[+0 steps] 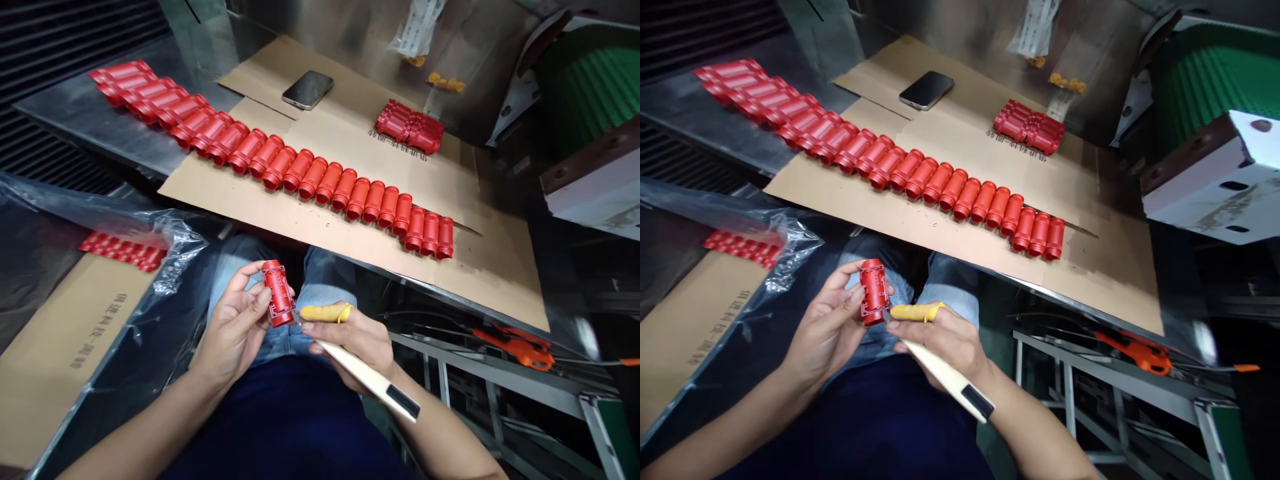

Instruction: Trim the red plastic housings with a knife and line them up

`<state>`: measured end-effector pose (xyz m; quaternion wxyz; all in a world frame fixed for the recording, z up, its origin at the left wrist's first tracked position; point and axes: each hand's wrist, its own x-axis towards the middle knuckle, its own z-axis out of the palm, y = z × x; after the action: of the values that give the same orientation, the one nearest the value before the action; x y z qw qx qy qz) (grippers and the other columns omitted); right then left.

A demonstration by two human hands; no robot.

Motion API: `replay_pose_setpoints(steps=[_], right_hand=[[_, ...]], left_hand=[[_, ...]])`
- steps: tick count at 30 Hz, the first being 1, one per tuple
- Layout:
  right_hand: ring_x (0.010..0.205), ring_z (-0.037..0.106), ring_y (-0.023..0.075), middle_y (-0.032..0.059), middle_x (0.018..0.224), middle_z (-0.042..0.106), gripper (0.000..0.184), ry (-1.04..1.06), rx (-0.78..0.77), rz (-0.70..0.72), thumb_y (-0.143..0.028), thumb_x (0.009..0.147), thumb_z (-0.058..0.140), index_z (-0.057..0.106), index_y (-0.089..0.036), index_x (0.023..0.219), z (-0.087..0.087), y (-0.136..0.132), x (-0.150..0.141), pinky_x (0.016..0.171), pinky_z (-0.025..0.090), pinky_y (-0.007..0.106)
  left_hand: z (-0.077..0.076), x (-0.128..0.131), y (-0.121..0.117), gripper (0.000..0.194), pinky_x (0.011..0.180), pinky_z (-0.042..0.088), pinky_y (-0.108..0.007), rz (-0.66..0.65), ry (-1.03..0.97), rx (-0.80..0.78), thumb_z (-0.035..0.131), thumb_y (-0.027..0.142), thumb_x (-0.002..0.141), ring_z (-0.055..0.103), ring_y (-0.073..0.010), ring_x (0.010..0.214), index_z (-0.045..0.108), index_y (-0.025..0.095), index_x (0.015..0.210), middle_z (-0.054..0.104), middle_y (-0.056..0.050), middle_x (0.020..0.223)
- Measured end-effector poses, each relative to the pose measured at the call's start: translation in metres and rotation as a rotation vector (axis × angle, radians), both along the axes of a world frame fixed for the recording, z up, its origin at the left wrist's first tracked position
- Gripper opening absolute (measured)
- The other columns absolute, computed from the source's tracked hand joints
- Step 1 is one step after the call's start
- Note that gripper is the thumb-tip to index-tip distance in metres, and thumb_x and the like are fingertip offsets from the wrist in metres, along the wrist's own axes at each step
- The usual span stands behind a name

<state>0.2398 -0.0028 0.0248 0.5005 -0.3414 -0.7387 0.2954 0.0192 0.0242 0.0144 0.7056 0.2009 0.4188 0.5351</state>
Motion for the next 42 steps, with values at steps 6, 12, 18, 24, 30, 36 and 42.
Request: replay_pose_setpoints(steps=[6,12,18,24,30,36,42], right_hand=[[0.113,0.088,0.0245,0.0146,0.132,0.087,0.031,0.036,-0.012,0.001,-0.018,0.111,0.077,0.081,-0.021,0.142,-0.003,0.001,-0.002,0.098,0.075,0.036],[0.112,0.087,0.0241,0.0133,0.133,0.086,0.038,0.041,0.026,0.063,-0.018,0.112,0.075,0.077,-0.022,0.15,-0.008,0.004,-0.005,0.096,0.076,0.036],[0.112,0.087,0.024,0.0156,0.132,0.086,0.034,0.055,0.019,0.083,-0.015,0.111,0.076,0.08,-0.017,0.144,-0.008,0.006,-0.005,0.097,0.076,0.036],[0.108,0.088,0.0231,0.0117,0.128,0.088,0.036,0.034,0.017,0.057,-0.017,0.111,0.075,0.078,-0.022,0.147,-0.008,0.004,-0.004,0.095,0.076,0.035],[0.108,0.088,0.0239,0.0112,0.121,0.089,0.029,-0.004,-0.034,0.03,-0.019,0.111,0.076,0.082,-0.022,0.14,-0.008,0.0,-0.001,0.097,0.075,0.037],[0.113,0.088,0.0237,0.0128,0.127,0.088,0.031,0.041,-0.016,0.039,-0.014,0.11,0.076,0.081,-0.018,0.14,0.001,0.001,-0.001,0.097,0.076,0.035],[0.107,0.088,0.0221,0.0112,0.123,0.088,0.028,0.029,-0.015,0.048,-0.017,0.112,0.076,0.081,-0.021,0.139,0.001,0.004,-0.001,0.093,0.076,0.033]], left_hand=[[0.001,0.0,0.002,0.054,0.079,0.068,-0.028,0.017,-0.001,0.003,0.098,0.027,0.092,0.085,-0.025,0.093,0.072,0.023,0.139,0.086,-0.011,0.105],[0.001,0.001,0.002,0.057,0.073,0.066,-0.027,0.021,-0.011,-0.043,0.102,0.028,0.088,0.086,-0.0287,0.097,0.074,0.022,0.137,0.086,-0.012,0.105],[0.0,0.001,0.002,0.055,0.074,0.068,-0.028,-0.003,-0.001,-0.041,0.101,0.029,0.088,0.085,-0.0268,0.093,0.075,0.024,0.136,0.084,-0.009,0.101],[0.0,0.002,0.003,0.054,0.072,0.067,-0.027,-0.01,-0.008,-0.05,0.101,0.031,0.089,0.084,-0.0254,0.089,0.075,0.023,0.136,0.083,-0.008,0.097],[-0.001,0.001,0.002,0.053,0.073,0.068,-0.028,-0.003,-0.002,-0.041,0.1,0.03,0.089,0.084,-0.025,0.088,0.076,0.024,0.135,0.085,-0.009,0.099],[-0.001,0.001,0.001,0.054,0.075,0.069,-0.028,-0.004,-0.015,-0.051,0.1,0.03,0.089,0.083,-0.0234,0.085,0.076,0.022,0.137,0.086,-0.01,0.098],[0.0,0.003,0.001,0.053,0.072,0.067,-0.027,-0.011,-0.005,-0.047,0.1,0.031,0.089,0.082,-0.0222,0.08,0.076,0.023,0.136,0.085,-0.009,0.097]])
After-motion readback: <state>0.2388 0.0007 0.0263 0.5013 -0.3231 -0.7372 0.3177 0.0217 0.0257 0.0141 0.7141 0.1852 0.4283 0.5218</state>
